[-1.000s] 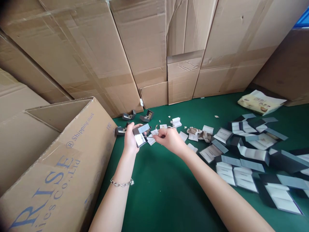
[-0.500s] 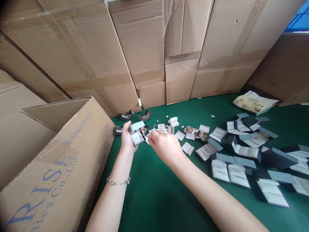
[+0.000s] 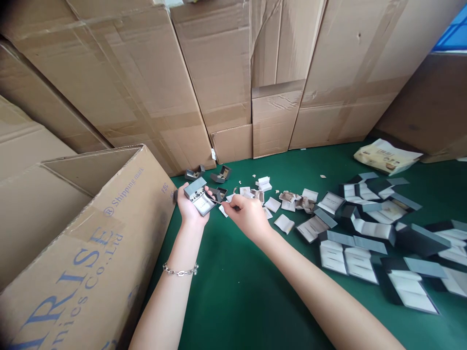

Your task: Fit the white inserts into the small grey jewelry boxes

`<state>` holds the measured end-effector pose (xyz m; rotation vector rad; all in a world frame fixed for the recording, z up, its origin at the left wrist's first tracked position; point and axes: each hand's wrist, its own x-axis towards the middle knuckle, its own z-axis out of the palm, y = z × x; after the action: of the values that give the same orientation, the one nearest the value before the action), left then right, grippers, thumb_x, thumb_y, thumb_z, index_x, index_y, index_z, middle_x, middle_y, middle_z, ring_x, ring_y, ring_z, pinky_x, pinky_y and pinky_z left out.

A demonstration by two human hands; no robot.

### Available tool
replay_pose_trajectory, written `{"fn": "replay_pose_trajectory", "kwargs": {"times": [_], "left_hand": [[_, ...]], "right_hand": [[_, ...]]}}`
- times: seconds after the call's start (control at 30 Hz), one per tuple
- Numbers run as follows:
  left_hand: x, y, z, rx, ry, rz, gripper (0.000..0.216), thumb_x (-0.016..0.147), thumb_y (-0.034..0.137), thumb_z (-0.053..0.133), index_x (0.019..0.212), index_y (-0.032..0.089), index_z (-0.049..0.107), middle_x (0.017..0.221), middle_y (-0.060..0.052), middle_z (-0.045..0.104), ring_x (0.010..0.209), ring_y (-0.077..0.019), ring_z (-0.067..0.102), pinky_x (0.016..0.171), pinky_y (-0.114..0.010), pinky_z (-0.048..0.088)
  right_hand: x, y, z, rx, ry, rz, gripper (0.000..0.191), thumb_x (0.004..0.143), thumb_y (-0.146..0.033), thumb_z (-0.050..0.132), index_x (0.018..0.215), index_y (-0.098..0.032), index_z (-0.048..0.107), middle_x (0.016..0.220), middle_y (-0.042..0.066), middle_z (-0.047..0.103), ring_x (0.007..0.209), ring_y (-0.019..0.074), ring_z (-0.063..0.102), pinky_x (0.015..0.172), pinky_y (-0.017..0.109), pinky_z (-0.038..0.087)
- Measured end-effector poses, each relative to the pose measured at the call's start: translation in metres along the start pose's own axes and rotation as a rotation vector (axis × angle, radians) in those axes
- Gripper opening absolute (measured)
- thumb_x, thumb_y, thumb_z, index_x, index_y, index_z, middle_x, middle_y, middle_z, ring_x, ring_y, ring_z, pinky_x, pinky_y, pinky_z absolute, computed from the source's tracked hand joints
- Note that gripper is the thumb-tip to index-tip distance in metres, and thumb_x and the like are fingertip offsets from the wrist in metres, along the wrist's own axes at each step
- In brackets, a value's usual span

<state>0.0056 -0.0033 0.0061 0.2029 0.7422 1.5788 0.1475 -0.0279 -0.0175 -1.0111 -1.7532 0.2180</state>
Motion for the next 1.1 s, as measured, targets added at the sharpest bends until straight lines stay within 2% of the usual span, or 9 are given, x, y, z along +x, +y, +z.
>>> {"fn": "replay_pose_trajectory", "kwargs": {"times": [0.13, 0.27, 0.37, 0.47, 0.53, 0.7, 0.83, 0.93, 1.1], "left_hand": [[0.002, -0.006, -0.001, -0.057, 0.01, -0.022, 0.033, 0.083, 0.039, 0.04, 0.077, 0.011, 0.055, 0.061, -0.006, 0.053, 0.051, -0.0157, 0.052, 0.05, -0.025, 0.041], [0.007, -0.011, -0.002, -0.106, 0.025, -0.076, 0.035, 0.085, 0.038, 0.036, 0.076, 0.011, 0.055, 0.062, -0.006, 0.053, 0.051, -0.0151, 0.051, 0.05, -0.025, 0.042], [0.01, -0.009, -0.006, -0.066, 0.015, -0.207, 0.035, 0.086, 0.037, 0.035, 0.079, 0.009, 0.055, 0.064, -0.007, 0.053, 0.052, -0.0143, 0.051, 0.05, -0.024, 0.042], [0.011, -0.002, -0.011, 0.038, -0.093, -0.39, 0.034, 0.085, 0.038, 0.039, 0.08, 0.009, 0.056, 0.066, -0.008, 0.054, 0.053, -0.0155, 0.052, 0.049, -0.026, 0.043], [0.01, 0.002, -0.011, 0.089, -0.142, -0.42, 0.035, 0.085, 0.039, 0.04, 0.078, 0.009, 0.056, 0.065, -0.008, 0.054, 0.051, -0.016, 0.052, 0.048, -0.027, 0.043], [0.007, -0.011, -0.006, 0.258, -0.045, -0.187, 0.034, 0.083, 0.039, 0.042, 0.08, 0.008, 0.057, 0.065, -0.008, 0.056, 0.051, -0.0159, 0.053, 0.048, -0.027, 0.043], [0.006, -0.029, -0.005, 0.459, -0.055, 0.079, 0.037, 0.082, 0.041, 0.042, 0.085, 0.009, 0.059, 0.067, -0.009, 0.058, 0.053, -0.0173, 0.055, 0.047, -0.026, 0.043], [0.007, -0.031, -0.004, 0.411, -0.068, 0.094, 0.035, 0.082, 0.04, 0.041, 0.084, 0.01, 0.057, 0.068, -0.008, 0.058, 0.053, -0.016, 0.056, 0.049, -0.025, 0.043], [0.006, -0.013, -0.002, 0.378, -0.127, -0.17, 0.032, 0.084, 0.041, 0.042, 0.083, 0.011, 0.054, 0.064, -0.008, 0.057, 0.051, -0.0164, 0.055, 0.048, -0.026, 0.044]], "right_hand": [[0.003, 0.008, 0.0, 0.112, -0.064, 0.09, 0.036, 0.078, -0.03, 0.057, 0.052, -0.014, 0.039, 0.044, -0.004, 0.038, 0.042, 0.0068, 0.028, 0.039, 0.018, 0.024], [0.006, 0.02, -0.005, 0.02, -0.058, -0.125, 0.034, 0.082, -0.025, 0.054, 0.053, -0.013, 0.039, 0.046, -0.003, 0.039, 0.044, 0.0068, 0.032, 0.041, 0.018, 0.025], [0.008, 0.024, -0.011, -0.109, -0.074, -0.325, 0.035, 0.085, -0.022, 0.05, 0.054, -0.013, 0.036, 0.049, -0.002, 0.038, 0.046, 0.0071, 0.033, 0.044, 0.019, 0.025], [0.011, 0.026, -0.017, -0.128, -0.085, -0.372, 0.035, 0.086, -0.021, 0.05, 0.056, -0.013, 0.034, 0.049, -0.003, 0.036, 0.045, 0.0068, 0.032, 0.045, 0.019, 0.024], [0.012, 0.023, -0.019, -0.124, -0.096, -0.351, 0.035, 0.086, -0.021, 0.049, 0.056, -0.013, 0.033, 0.048, -0.003, 0.036, 0.045, 0.007, 0.032, 0.045, 0.019, 0.024], [0.008, 0.007, -0.021, -0.417, -0.199, -0.211, 0.029, 0.081, -0.018, 0.048, 0.057, -0.014, 0.034, 0.049, -0.001, 0.037, 0.042, 0.009, 0.028, 0.042, 0.021, 0.017], [0.004, -0.002, -0.021, -0.621, -0.174, -0.255, 0.023, 0.082, -0.014, 0.043, 0.059, -0.014, 0.042, 0.051, 0.001, 0.041, 0.041, 0.0111, 0.027, 0.042, 0.023, 0.011], [0.007, 0.006, -0.022, -0.519, -0.156, -0.25, 0.027, 0.083, -0.019, 0.042, 0.057, -0.014, 0.038, 0.05, 0.0, 0.04, 0.043, 0.0105, 0.028, 0.042, 0.023, 0.013], [0.016, 0.022, -0.024, -0.097, -0.209, -0.049, 0.038, 0.079, -0.033, 0.049, 0.05, -0.013, 0.035, 0.043, -0.002, 0.031, 0.044, 0.0088, 0.021, 0.041, 0.02, 0.019]]}}
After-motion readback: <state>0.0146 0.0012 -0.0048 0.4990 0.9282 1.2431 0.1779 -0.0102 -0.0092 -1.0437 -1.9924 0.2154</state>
